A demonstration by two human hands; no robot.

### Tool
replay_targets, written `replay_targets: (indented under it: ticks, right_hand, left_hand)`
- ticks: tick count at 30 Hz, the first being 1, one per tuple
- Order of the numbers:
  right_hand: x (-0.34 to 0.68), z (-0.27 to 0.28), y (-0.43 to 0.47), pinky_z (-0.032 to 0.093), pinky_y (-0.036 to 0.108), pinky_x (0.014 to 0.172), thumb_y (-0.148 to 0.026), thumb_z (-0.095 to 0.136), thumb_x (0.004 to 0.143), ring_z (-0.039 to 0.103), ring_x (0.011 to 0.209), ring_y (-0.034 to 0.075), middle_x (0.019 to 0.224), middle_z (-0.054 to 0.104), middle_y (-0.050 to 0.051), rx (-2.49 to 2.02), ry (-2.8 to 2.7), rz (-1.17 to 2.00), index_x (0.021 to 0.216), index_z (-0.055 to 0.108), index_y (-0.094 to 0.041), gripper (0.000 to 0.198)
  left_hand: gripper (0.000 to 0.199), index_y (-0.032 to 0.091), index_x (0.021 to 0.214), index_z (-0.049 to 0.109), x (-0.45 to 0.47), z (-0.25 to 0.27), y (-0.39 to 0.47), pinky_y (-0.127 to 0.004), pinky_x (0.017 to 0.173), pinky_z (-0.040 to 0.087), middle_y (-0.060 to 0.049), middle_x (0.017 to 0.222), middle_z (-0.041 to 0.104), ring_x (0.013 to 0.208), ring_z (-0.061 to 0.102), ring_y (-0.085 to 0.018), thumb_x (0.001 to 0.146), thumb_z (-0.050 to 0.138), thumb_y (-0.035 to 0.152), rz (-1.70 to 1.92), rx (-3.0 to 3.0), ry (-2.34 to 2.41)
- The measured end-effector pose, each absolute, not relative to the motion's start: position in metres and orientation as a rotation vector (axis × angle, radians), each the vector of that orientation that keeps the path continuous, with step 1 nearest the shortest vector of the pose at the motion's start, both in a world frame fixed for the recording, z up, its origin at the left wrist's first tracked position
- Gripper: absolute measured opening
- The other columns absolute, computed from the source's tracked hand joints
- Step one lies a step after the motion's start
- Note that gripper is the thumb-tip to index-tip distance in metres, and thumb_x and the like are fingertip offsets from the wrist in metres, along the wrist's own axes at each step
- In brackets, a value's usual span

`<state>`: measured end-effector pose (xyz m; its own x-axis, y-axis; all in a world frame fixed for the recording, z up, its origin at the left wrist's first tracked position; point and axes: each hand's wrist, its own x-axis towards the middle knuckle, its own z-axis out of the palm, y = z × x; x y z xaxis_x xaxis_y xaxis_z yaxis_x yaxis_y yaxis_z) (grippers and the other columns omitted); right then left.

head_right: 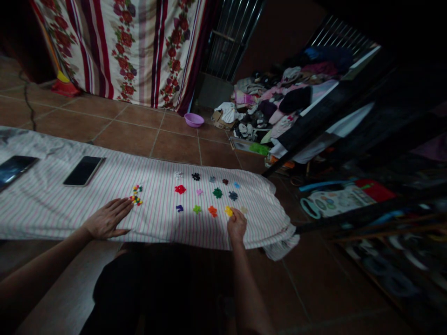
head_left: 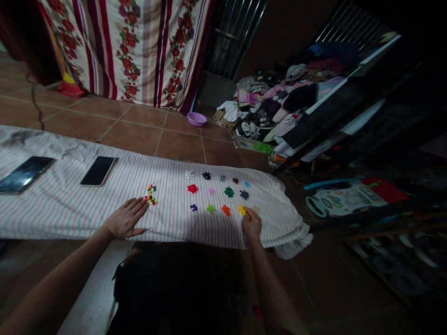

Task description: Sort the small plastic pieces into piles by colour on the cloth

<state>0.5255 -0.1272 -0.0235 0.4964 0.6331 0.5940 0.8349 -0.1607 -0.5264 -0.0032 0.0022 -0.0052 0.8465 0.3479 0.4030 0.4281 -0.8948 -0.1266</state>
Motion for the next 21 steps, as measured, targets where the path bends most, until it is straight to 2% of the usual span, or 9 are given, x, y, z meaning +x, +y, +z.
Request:
replay_targets:
  ticks: [11,21]
  right_hand:
    - [0.513,-0.01,-0.131,0.051,0.043,0.091,-0.025,0.039,0.073,0.063,0.093,0.024,0.096,0.07,0.014,-1.866,-1.035,-0.233,0.091,0.07,-0.014,0.038]
    - [0.478,0.015,-0.105,0.052,0.04,0.086,-0.031,0.042,0.081,0.064,0.088,0.023,0.091,0.07,0.012,-1.782,-1.156,-0.254,0.091,0.07,-0.015,0.034]
  left_hand:
    - [0.076,0.003,0.14,0.047,-0.004,-0.007,0.002,-0.052,0.105,0.039,-0.025,0.139,0.051,0.129,0.047,-0.039,0.09,0.048,0.06,-0.497,-2.833,-0.646]
    - [0.078,0.001,0.139,0.047,-0.003,-0.003,0.0,-0.051,0.108,0.036,-0.027,0.141,0.048,0.131,0.045,-0.04,0.089,0.05,0.06,-0.391,-2.856,-0.697]
